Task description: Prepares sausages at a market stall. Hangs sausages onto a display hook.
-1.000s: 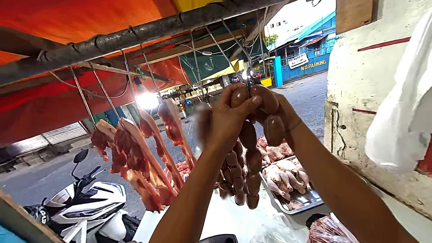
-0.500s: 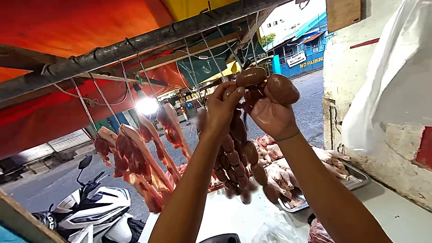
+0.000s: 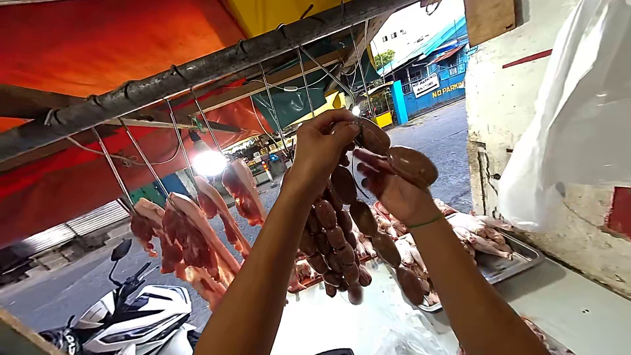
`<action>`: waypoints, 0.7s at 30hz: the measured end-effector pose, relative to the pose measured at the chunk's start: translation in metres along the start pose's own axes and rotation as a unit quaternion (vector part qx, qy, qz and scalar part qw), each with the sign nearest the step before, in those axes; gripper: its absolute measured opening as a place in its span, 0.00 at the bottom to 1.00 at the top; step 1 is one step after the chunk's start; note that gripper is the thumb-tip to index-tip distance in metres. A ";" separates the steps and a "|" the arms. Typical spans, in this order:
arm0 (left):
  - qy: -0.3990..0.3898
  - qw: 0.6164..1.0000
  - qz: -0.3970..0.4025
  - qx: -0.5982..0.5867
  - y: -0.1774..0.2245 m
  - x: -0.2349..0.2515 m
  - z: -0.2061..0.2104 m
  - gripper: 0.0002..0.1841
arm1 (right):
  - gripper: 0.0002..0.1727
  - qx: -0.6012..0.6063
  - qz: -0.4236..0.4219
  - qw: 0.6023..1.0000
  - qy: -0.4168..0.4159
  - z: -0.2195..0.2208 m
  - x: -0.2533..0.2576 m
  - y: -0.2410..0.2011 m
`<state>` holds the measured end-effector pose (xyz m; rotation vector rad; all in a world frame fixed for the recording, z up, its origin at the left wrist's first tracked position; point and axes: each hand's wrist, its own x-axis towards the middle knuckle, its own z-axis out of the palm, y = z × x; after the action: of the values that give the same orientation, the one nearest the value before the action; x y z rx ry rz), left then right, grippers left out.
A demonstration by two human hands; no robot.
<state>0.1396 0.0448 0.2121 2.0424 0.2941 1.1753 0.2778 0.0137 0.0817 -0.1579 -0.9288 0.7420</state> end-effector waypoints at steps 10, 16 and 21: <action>-0.055 0.973 0.029 0.222 0.007 0.010 -0.003 0.07 | 0.39 -0.527 -0.243 0.801 -0.146 0.037 0.033 -0.048; -0.033 0.986 0.031 0.159 0.017 0.013 -0.028 0.12 | 0.21 -0.522 -0.254 0.802 -0.145 0.037 0.056 -0.030; -0.012 0.988 0.017 0.156 0.014 0.006 -0.028 0.07 | 0.11 -0.542 -0.312 0.775 -0.091 0.030 0.061 -0.010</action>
<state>0.1177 0.0525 0.2344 2.3373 0.4565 1.1849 0.2823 0.0401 0.1450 -0.7600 -1.4120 -0.4884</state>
